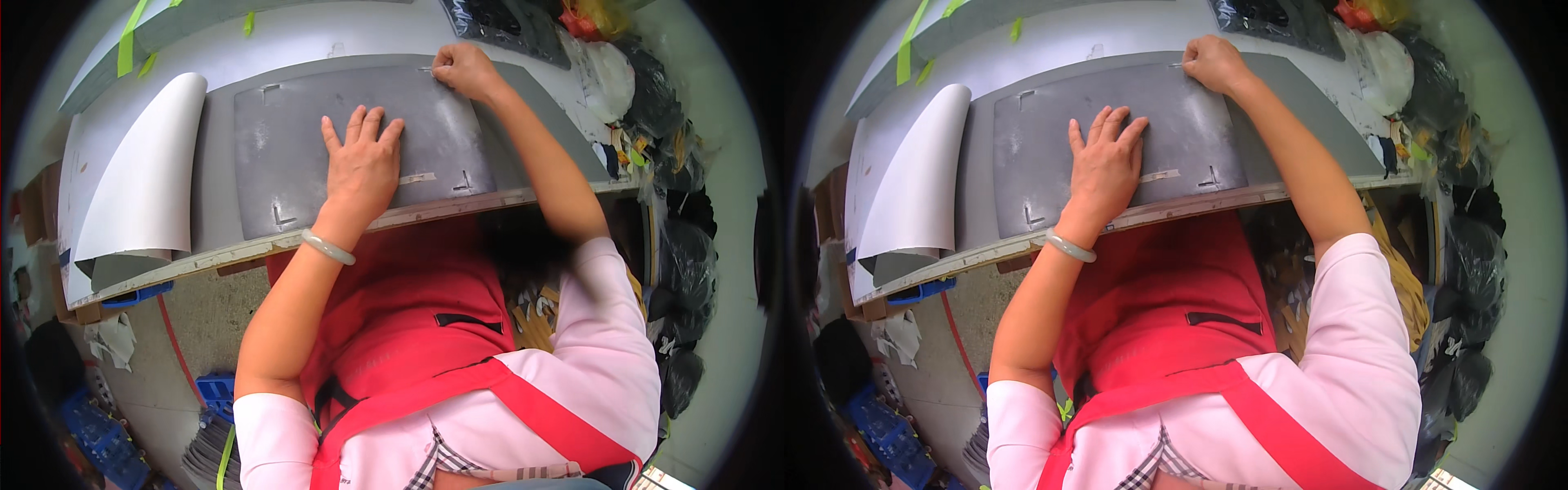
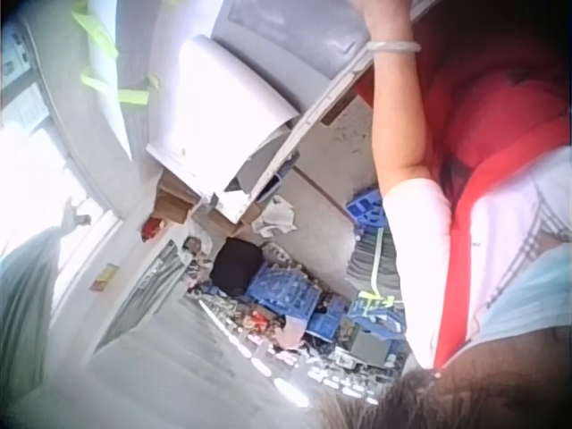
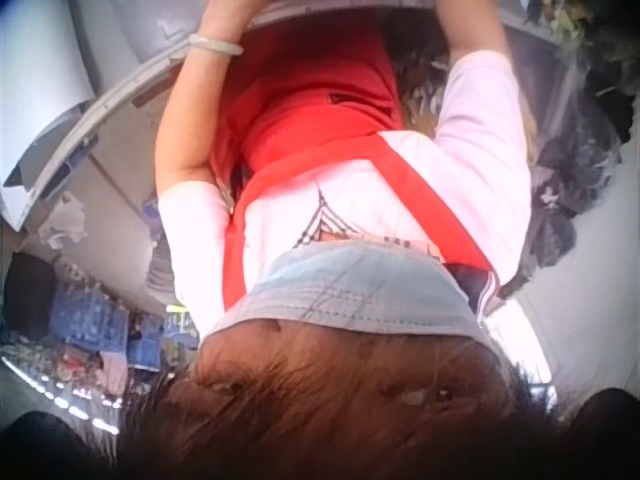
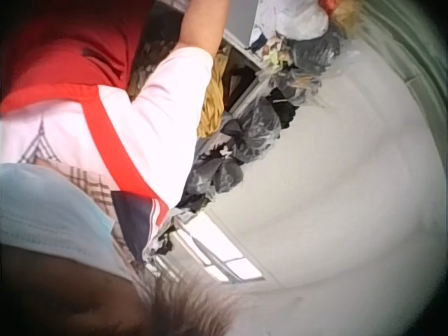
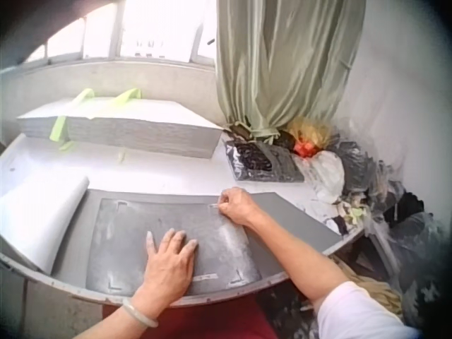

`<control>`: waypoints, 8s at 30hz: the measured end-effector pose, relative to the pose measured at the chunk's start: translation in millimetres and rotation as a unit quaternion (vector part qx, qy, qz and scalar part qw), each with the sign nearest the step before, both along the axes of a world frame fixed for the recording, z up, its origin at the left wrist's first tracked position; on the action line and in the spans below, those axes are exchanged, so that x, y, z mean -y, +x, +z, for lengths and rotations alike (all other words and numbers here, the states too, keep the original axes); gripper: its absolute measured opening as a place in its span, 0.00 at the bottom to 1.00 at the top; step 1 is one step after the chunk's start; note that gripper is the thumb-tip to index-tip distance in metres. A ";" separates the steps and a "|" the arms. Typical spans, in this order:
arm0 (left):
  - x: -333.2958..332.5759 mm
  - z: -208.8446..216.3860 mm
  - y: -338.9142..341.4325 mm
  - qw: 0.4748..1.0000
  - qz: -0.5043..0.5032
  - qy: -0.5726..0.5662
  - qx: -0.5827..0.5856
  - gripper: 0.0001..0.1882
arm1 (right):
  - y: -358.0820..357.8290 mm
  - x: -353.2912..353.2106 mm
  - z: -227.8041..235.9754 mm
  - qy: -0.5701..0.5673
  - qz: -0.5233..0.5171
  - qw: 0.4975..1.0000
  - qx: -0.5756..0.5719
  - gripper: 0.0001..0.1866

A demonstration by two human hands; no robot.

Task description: The person peels a protective adhesive film from a large, flat, grey rectangular panel. They repeatedly lift the film's edge and pull it back to remove it from the surface, working across the panel's area. The person handles the film and the panel directly with their hands.

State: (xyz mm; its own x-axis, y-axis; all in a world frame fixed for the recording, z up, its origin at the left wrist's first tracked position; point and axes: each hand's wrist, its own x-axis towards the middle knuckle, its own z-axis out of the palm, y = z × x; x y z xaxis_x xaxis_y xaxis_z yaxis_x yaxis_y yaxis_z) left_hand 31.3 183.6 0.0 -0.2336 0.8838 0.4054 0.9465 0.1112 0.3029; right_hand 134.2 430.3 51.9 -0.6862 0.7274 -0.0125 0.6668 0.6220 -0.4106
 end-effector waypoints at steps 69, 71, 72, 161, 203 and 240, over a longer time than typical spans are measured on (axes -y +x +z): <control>-1.4 19.7 5.0 0.995 -0.009 -0.093 -0.038 0.20 | 531.8 -226.5 -38.7 0.175 -0.523 0.822 -0.139 0.12; -9.2 16.2 7.5 0.995 -0.023 -0.091 -0.023 0.19 | 567.5 -252.4 -43.2 0.227 -0.511 0.822 -0.105 0.13; -6.7 18.4 7.5 0.995 -0.020 -0.096 -0.023 0.19 | 562.0 -258.5 -48.1 0.238 -0.505 0.825 -0.089 0.13; 3.3 -10.8 -3.0 0.998 -0.033 0.045 0.010 0.26 | -104.5 230.4 11.3 -0.171 0.266 0.948 0.040 0.09; -11.8 -17.2 2.7 0.995 -0.018 0.085 0.044 0.16 | 78.5 24.6 -35.4 -0.076 -0.097 0.973 -0.195 0.13; 67.6 61.9 -47.7 0.940 -0.177 -0.204 0.210 0.13 | 75.5 50.0 -48.2 -0.588 -0.002 0.565 -0.579 0.21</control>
